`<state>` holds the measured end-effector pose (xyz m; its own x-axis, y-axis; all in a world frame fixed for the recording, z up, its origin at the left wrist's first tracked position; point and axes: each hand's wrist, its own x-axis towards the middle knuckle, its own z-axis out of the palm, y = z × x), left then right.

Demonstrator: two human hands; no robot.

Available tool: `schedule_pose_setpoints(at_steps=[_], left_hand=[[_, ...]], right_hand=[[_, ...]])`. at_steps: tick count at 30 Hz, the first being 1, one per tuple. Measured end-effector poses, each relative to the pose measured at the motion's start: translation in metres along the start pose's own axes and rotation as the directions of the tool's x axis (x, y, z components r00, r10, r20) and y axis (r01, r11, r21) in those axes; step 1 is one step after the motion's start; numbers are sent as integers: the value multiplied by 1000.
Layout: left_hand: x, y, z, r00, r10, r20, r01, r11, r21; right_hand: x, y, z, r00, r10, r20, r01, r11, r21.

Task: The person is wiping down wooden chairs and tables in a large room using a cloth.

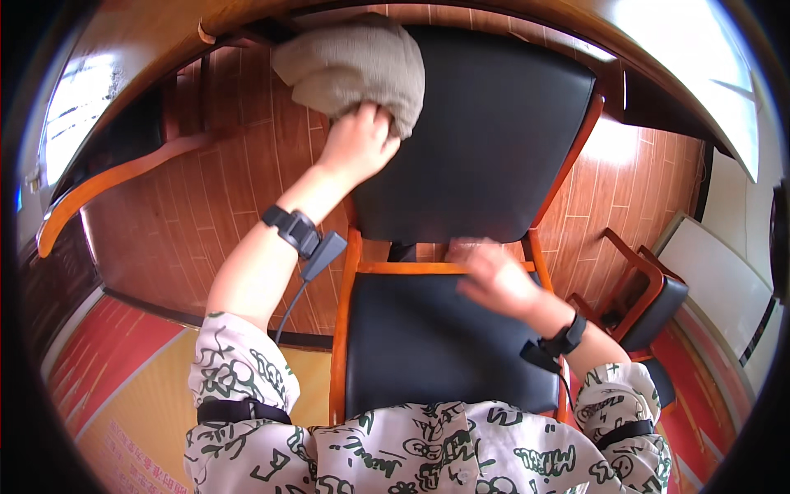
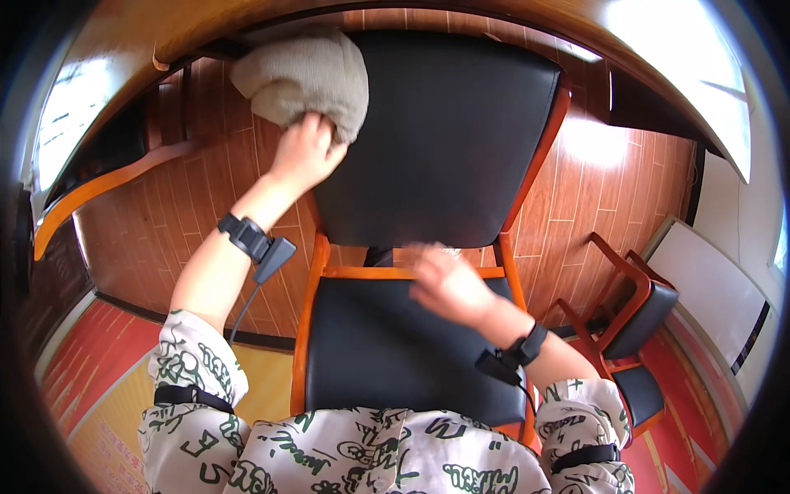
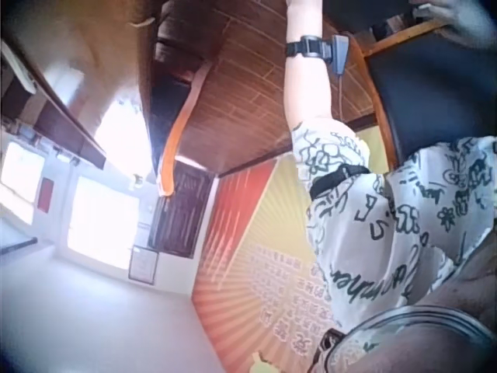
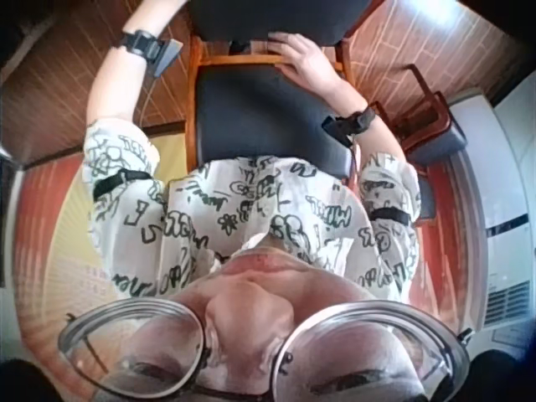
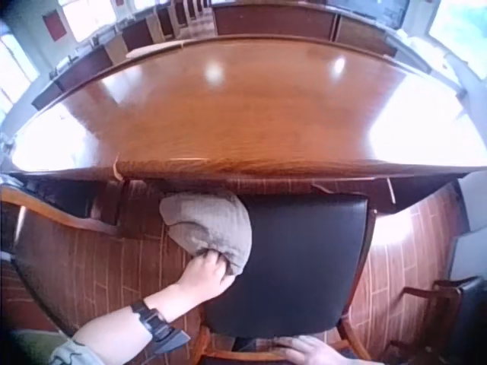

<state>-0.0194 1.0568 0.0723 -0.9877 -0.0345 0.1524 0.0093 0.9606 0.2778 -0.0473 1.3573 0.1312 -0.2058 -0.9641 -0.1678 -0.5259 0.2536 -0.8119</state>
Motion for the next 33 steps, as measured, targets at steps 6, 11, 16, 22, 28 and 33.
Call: schedule_pose_setpoints(at_steps=[6,11,16,22,28,33], left_hand=[[-67,39,14,717,84,692,-9,994,-111],[-141,60,15,625,83,776,271,909,-316],[-195,64,-51,466,-2,885,390,898,-204],[-251,82,-82,251,18,968,820,528,-223],[-259,81,-82,261,19,965,827,512,-233],[-262,80,-75,310,36,950,835,467,-290]], right_hand=[[123,17,-70,958,-171,-229,48,887,-459],[168,28,13,900,-207,384,431,557,-710],[113,59,98,751,-338,567,660,392,-641],[77,95,33,714,-467,522,700,501,-509],[100,95,-111,929,-361,-86,147,572,-807],[159,85,-92,810,-147,-568,-224,818,-530]])
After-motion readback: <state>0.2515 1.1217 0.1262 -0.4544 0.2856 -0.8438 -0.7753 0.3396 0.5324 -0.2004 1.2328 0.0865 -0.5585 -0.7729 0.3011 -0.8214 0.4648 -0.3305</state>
